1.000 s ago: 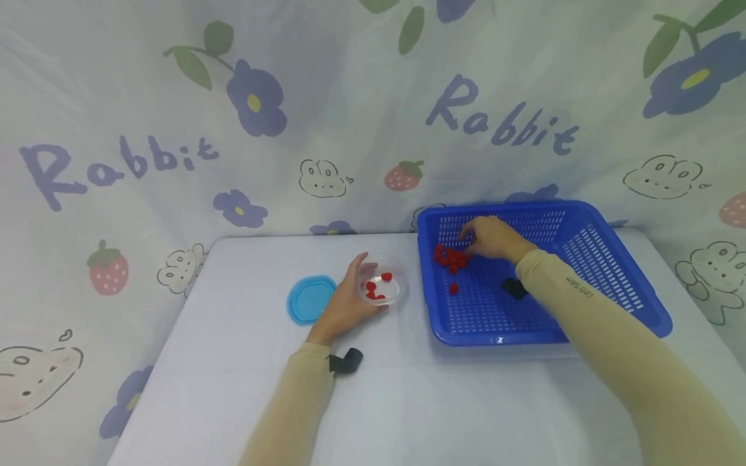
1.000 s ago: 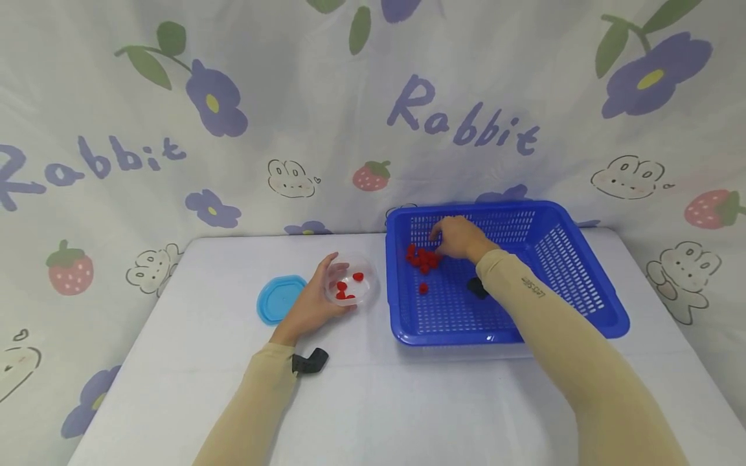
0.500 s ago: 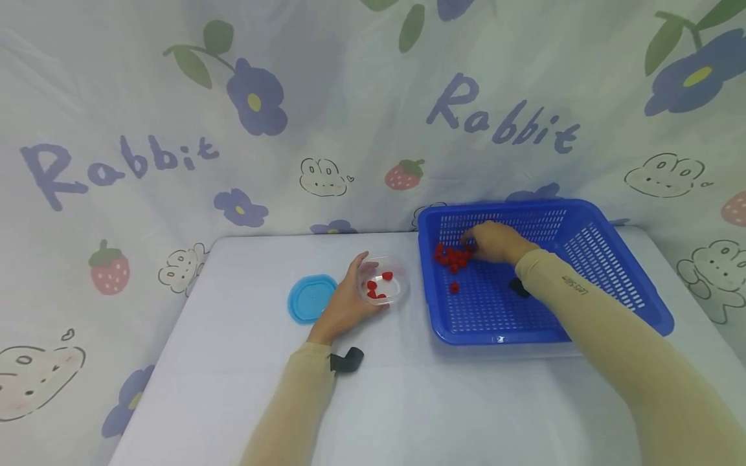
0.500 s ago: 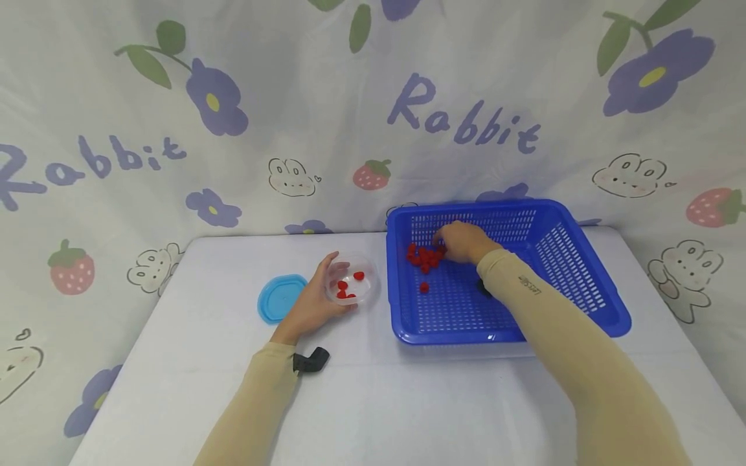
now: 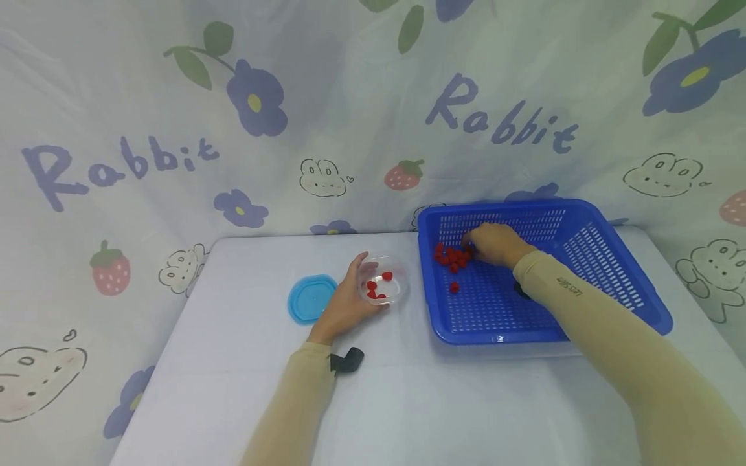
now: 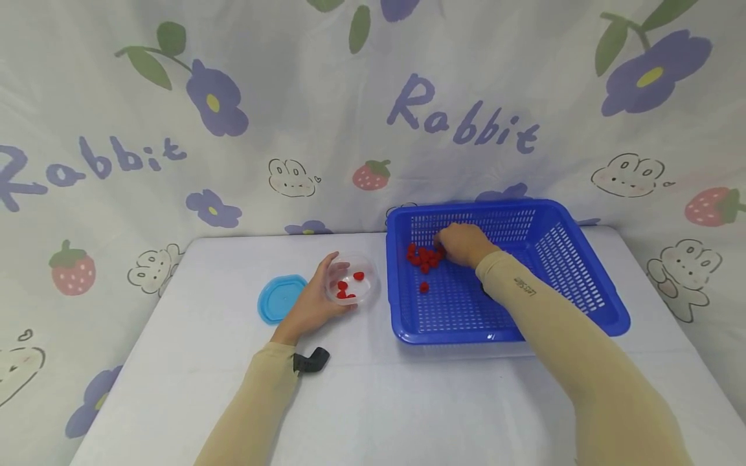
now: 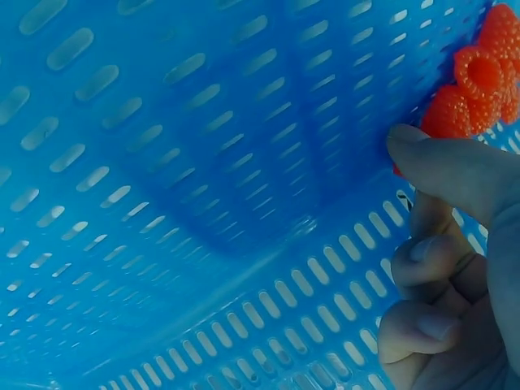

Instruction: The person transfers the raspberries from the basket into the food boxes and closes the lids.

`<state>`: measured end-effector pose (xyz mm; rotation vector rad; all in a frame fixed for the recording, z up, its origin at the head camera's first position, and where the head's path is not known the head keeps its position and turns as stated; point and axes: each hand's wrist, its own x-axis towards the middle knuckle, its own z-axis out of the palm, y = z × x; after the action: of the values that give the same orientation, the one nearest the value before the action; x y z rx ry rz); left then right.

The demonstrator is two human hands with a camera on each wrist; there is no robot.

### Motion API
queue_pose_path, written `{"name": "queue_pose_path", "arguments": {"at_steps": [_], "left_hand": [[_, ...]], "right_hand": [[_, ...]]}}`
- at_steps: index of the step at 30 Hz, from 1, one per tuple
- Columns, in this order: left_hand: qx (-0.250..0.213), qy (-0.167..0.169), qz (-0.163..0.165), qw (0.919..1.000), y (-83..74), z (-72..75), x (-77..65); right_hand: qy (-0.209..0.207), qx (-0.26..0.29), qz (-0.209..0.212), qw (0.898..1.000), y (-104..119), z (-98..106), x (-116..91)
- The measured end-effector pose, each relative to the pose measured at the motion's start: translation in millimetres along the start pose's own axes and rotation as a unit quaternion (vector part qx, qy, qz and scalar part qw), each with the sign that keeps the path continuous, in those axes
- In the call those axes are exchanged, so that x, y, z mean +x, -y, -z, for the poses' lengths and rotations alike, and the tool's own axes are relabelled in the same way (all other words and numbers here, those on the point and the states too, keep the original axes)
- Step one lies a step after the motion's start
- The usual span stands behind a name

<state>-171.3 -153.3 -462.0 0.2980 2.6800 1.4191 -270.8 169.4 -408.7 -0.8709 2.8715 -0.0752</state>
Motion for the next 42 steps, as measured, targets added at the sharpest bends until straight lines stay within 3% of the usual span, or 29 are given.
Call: {"name": "queue_pose_path", "arguments": {"at_steps": [14,23,42], "left_hand": [[0.001,0.0,-0.003,1.0,-0.7,-1.3,0.8],[-0.001,-0.003,-0.008,1.0,0.7,-1.0,1.3],[0.004,-0.003,0.003,1.0,-0.2,0.0,-1.2]], "right_hand": [[-0.007,-0.014,-0.004,1.0,-3.8,-1.8,-1.3],[-0.001,0.01,-0.017,1.0,-0.6,9.9,-7.6],[-0.037,0.047,-0.039,0.997,12.4,21.2,-10.1]]}}
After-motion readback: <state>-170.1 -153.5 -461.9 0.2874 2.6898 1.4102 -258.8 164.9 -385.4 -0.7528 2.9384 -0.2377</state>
